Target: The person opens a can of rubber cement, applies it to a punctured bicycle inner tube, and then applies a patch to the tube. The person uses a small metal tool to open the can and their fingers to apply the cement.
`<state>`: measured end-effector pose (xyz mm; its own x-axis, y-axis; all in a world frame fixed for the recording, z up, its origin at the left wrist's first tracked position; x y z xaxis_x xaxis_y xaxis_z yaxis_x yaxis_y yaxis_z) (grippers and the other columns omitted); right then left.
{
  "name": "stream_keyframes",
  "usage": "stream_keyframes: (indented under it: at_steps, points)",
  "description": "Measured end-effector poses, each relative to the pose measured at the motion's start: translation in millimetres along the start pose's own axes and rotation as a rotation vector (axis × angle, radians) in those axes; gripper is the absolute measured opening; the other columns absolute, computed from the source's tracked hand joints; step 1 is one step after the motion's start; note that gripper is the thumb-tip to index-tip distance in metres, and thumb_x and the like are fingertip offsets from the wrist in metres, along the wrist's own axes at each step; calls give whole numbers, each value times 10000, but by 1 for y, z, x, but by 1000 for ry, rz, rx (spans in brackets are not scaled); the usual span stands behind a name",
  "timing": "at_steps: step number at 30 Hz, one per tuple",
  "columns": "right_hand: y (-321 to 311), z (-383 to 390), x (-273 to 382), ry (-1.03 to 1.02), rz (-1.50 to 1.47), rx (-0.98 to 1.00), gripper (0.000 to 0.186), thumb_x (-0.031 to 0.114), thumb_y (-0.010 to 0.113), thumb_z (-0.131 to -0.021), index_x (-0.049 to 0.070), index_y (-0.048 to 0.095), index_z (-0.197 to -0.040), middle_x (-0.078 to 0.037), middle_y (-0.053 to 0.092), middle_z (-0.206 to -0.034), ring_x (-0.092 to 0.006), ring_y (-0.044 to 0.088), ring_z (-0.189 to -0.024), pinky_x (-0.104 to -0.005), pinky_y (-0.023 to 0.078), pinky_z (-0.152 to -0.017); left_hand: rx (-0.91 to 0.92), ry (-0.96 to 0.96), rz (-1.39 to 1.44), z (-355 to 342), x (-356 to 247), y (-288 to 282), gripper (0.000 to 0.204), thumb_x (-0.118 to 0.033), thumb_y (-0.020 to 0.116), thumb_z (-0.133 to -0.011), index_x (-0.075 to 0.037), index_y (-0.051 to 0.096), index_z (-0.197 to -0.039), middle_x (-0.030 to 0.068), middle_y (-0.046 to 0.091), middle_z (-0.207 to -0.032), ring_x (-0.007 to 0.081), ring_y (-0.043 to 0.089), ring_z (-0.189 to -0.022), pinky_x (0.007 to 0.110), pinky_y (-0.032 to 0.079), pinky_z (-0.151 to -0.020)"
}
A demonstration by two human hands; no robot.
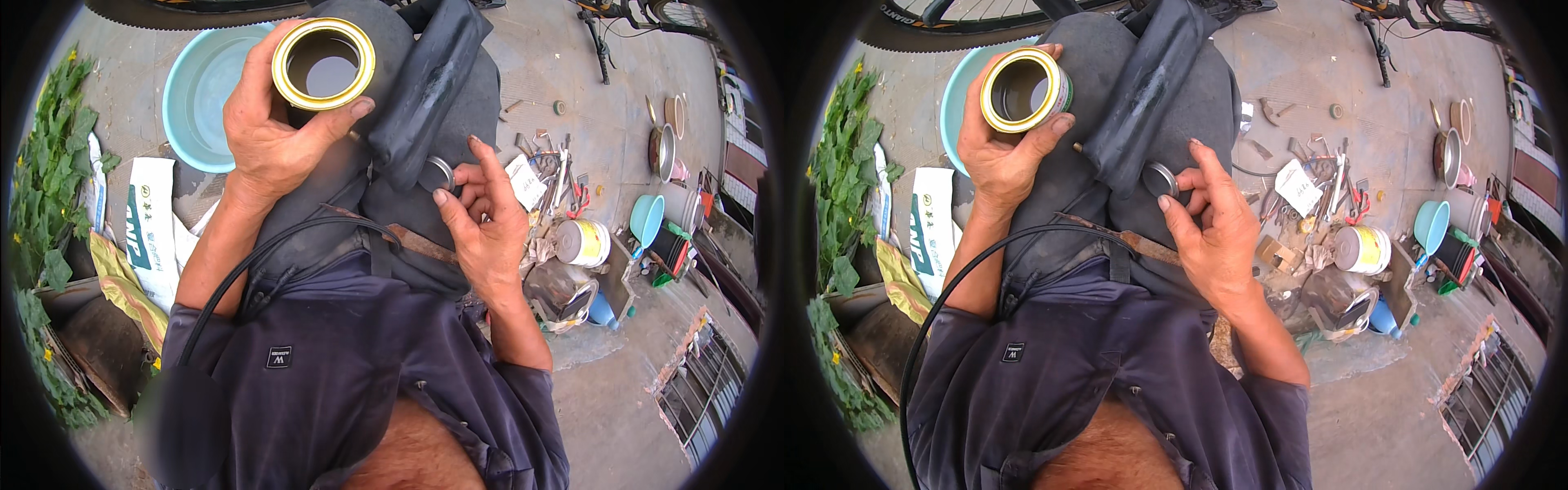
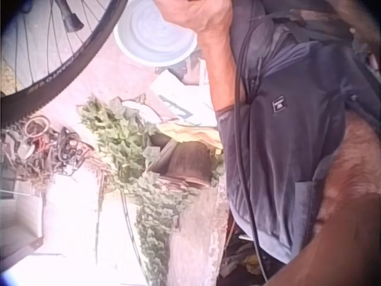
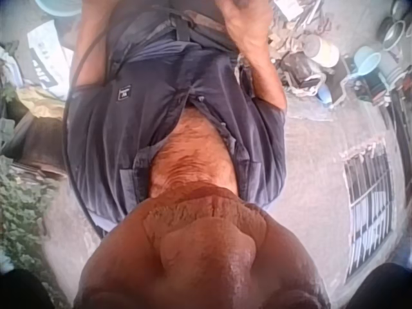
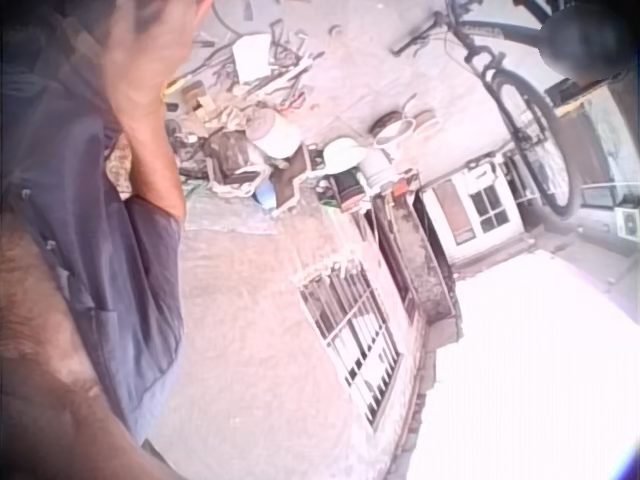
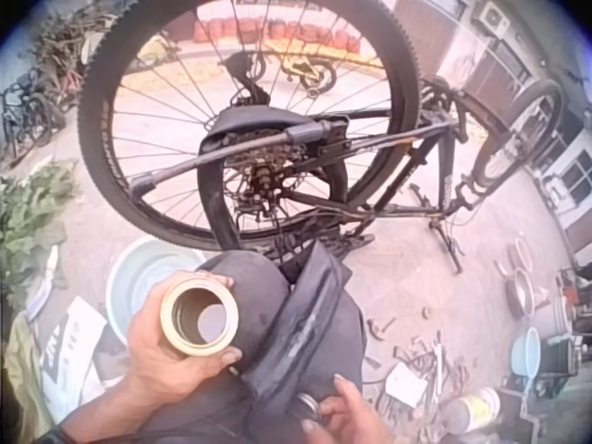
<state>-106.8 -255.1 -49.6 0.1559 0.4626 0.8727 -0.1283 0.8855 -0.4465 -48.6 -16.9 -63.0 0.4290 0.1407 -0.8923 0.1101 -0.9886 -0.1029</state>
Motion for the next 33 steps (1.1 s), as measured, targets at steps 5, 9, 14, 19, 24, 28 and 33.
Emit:
stream_keyframes:
  at_steps: [5,9,14,19,24,28,33]
  points:
    - [-4,0,-2,166,-462,50,639,-60,726,-840,-7,469,-1423,-64,669,-964,-57,555,-699,-191,467,-602,4,7,-16,0,-2,0,712,79,780,-751,62,427,-1369,248,608,-1284,323,591,-1231,383,488,-1039]
    - [-21,4,4,251,-741,62,634,-50,729,-839,-41,460,-1412,-79,675,-960,-74,577,-689,-193,443,-546,7,13,-14,-1,-1,0,711,80,785,-747,65,431,-1363,243,613,-1277,317,595,-1226,380,484,-1041]
    - [-57,8,44,-55,-669,-177,721,22,751,-809,-90,401,-1430,-128,684,-969,-64,533,-576,-175,405,-467,-6,9,-11,-1,-2,1,736,77,805,-727,63,434,-1363,231,613,-1278,295,600,-1218,372,481,-1040]
    - [-45,-8,90,-315,-293,-299,746,-71,768,-769,-77,418,-1428,-108,681,-923,-86,607,-704,-182,490,-641,15,-4,-152,-2,-5,3,746,51,829,-709,57,451,-1353,189,625,-1279,227,620,-1167,335,495,-1005]
    - [7,-40,106,-797,140,-126,640,-99,767,-778,-47,517,-1365,-89,676,-871,-106,646,-766,-226,543,-673,-4,64,-181,-2,-7,2,730,9,849,-701,49,486,-1333,159,641,-1256,212,638,-1121,326,504,-971]
    - [22,-52,114,-990,356,-133,572,-88,763,-795,-29,562,-1327,-91,684,-855,-118,655,-758,-242,554,-665,-26,100,-165,-5,-10,4,698,-1,851,-674,25,537,-1297,136,662,-1214,229,649,-1109,323,507,-953]
    - [30,-57,121,-1148,462,-91,489,-108,779,-728,-27,653,-1193,-99,705,-890,-190,650,-741,-286,540,-664,-88,167,-158,-6,-9,5,673,-30,831,-629,-6,553,-1242,149,650,-1133,314,662,-1010,355,537,-862]
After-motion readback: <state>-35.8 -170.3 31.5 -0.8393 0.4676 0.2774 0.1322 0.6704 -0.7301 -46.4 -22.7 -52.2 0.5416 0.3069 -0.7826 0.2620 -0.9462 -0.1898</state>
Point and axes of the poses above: each hand's wrist, its own z-axis away from the middle knuckle, its own y-axis out of the palm, x = y × z, the point moved 4 cm from there along -z, towards the middle knuckle
